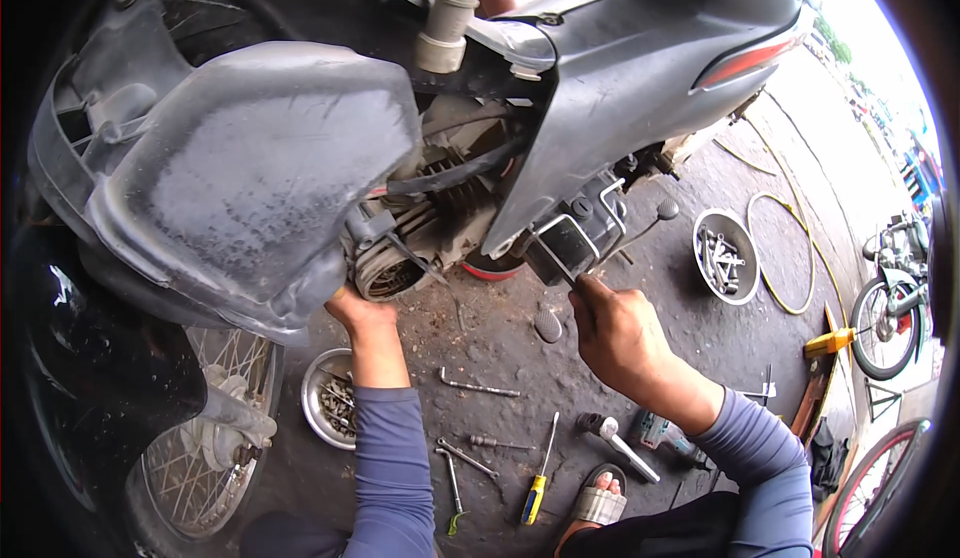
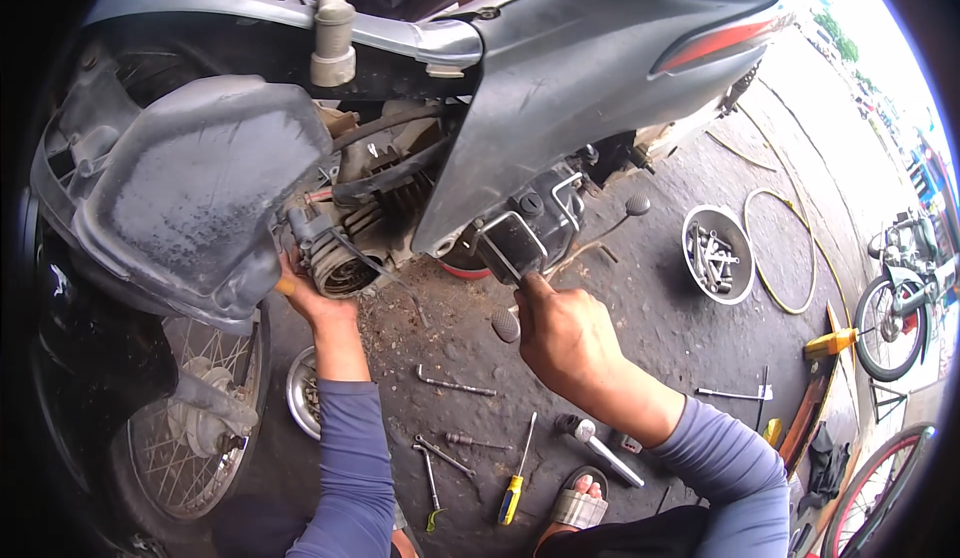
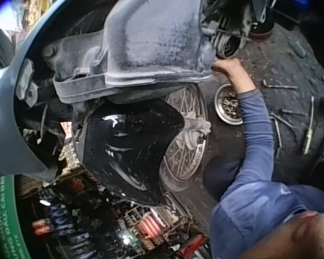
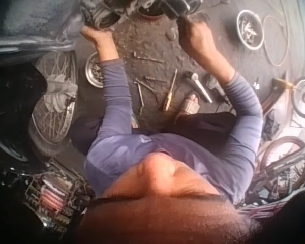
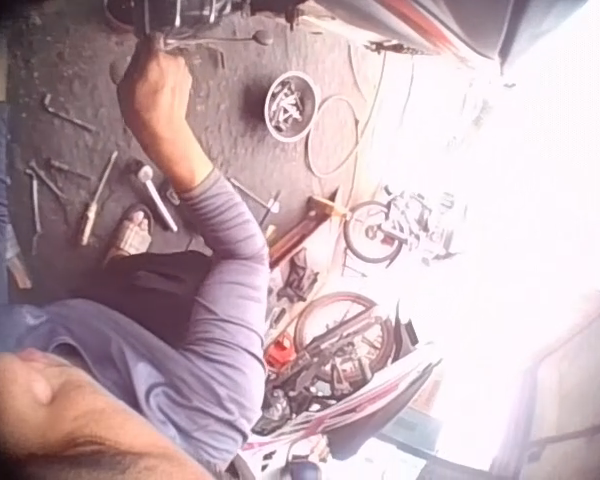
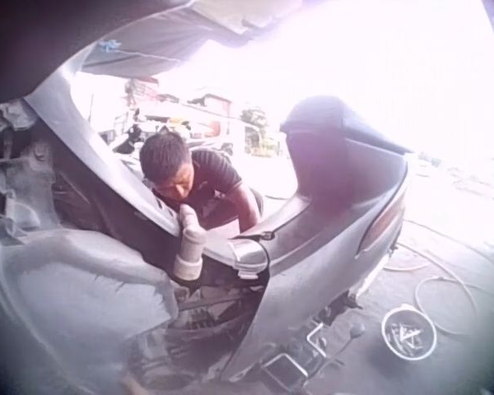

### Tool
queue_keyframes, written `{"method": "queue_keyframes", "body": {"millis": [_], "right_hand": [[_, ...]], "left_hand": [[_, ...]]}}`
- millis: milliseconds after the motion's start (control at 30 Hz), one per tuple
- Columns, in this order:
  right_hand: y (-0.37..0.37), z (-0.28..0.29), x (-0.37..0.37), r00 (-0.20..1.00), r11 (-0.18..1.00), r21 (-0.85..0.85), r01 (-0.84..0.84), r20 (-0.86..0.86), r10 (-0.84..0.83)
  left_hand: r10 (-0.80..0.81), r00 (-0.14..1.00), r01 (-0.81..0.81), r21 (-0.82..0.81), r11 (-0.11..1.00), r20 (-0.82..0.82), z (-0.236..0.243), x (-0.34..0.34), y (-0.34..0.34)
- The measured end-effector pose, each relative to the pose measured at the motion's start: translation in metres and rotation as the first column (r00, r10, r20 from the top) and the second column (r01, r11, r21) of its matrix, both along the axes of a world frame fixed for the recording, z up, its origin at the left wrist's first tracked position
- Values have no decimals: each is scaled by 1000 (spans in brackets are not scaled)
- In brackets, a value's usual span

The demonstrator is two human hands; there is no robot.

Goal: Repairing a motorcycle engine by using a hammer and a rod to tap a part into place.

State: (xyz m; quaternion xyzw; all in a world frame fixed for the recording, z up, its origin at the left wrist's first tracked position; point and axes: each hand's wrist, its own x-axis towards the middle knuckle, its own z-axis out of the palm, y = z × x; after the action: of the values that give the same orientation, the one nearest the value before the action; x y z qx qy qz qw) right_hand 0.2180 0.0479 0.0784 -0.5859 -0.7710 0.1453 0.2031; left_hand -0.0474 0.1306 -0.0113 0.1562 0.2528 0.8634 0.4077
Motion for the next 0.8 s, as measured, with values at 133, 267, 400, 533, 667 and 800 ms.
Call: {"method": "queue_keyframes", "body": {"millis": [133,267,400,533,667,800], "right_hand": [[6,-1,6,998,998,-6,-56,19,56],[6,-4,8,997,997,-25,-76,-7,76],[9,-8,10,998,998,23,-60,37,59],[6,-5,11,993,993,-29,-115,12,115],[8,-9,12,994,994,-31,-109,-17,109],[7,-9,16,992,991,-44,-128,-16,127]], "left_hand": [[-29,993,30,-7,1000,111,-6,-9,0],[-29,990,36,-48,998,141,5,-1,-6],[3,996,1,-46,999,90,0,-6,1],[-92,985,88,38,995,146,-8,-10,-6],[-20,989,35,-94,995,148,-3,-9,-1],[-43,995,44,-7,999,88,2,-5,-6]]}}
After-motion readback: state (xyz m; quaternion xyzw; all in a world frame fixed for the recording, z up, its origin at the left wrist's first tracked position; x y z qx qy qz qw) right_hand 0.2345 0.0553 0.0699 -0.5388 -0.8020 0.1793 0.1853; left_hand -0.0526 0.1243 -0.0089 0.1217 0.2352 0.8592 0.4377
